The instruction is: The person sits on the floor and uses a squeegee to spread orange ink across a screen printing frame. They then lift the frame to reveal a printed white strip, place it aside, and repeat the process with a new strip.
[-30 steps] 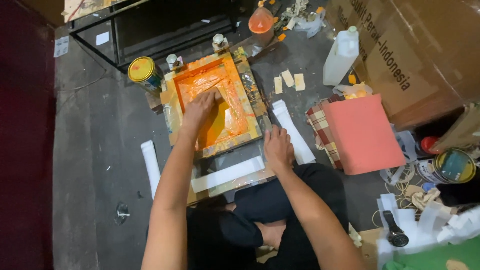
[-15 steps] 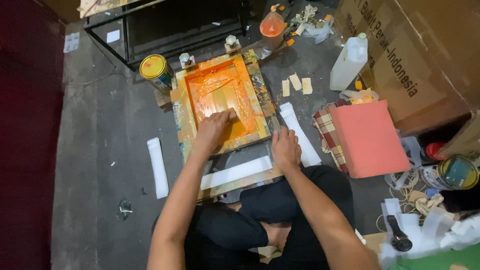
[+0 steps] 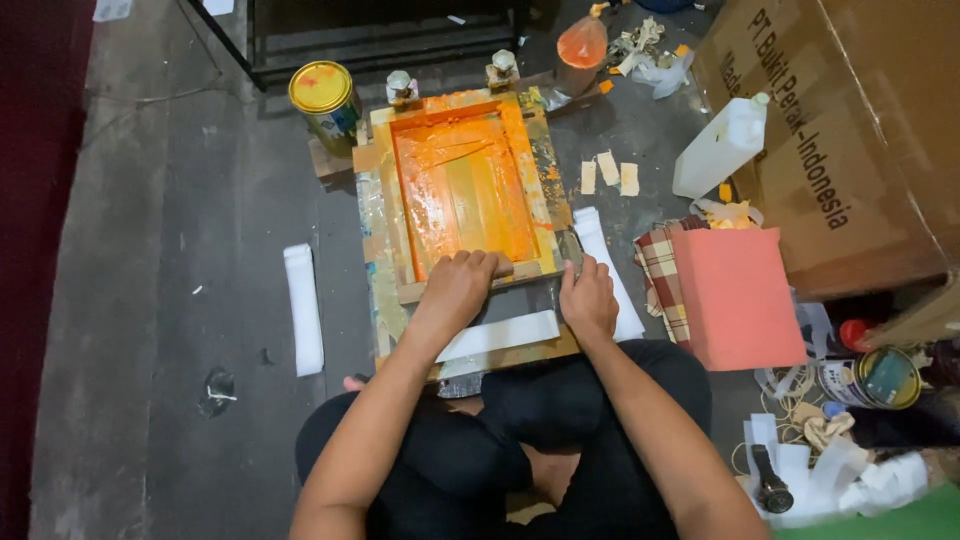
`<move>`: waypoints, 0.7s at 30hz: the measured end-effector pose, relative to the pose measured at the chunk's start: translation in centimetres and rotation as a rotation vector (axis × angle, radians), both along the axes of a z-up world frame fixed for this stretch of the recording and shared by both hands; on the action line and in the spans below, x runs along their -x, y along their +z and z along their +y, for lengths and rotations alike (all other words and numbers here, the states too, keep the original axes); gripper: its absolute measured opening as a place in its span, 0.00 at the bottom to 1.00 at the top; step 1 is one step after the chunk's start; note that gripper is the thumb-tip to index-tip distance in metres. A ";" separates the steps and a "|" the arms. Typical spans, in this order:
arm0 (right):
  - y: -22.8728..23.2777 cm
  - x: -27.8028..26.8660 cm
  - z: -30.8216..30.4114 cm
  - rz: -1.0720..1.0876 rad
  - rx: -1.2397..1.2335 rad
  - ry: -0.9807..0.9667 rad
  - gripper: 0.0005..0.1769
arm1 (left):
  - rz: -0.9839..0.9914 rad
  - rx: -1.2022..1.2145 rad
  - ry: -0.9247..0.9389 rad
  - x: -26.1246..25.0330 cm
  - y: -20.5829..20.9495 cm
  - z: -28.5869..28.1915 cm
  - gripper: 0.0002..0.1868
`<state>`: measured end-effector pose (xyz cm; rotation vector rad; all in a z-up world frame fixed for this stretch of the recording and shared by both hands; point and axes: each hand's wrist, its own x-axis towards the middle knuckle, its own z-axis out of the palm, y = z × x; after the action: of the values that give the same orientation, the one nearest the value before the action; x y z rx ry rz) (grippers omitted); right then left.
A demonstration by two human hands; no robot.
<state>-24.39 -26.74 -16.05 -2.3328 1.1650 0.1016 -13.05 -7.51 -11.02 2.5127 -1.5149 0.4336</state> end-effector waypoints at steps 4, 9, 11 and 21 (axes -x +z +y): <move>0.5 0.2 0.1 -0.028 -0.020 0.022 0.30 | -0.046 -0.016 0.006 -1.9 -4.7 -0.2 0.05; -0.6 0.2 -0.5 -0.043 -0.053 0.034 0.31 | -0.101 0.244 0.062 -0.1 1.3 -0.7 0.03; 0.0 0.3 -0.3 -0.045 -0.047 0.040 0.30 | -0.165 0.247 0.076 -2.5 -2.8 -1.0 0.06; -2.8 0.6 -0.7 -0.136 0.076 0.044 0.28 | -0.498 0.191 0.090 -10.9 -2.8 -4.3 0.13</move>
<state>-24.96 -27.48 -18.87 -2.3907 1.0685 -0.0863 -2.12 -11.82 -13.84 2.4370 -1.4177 1.2305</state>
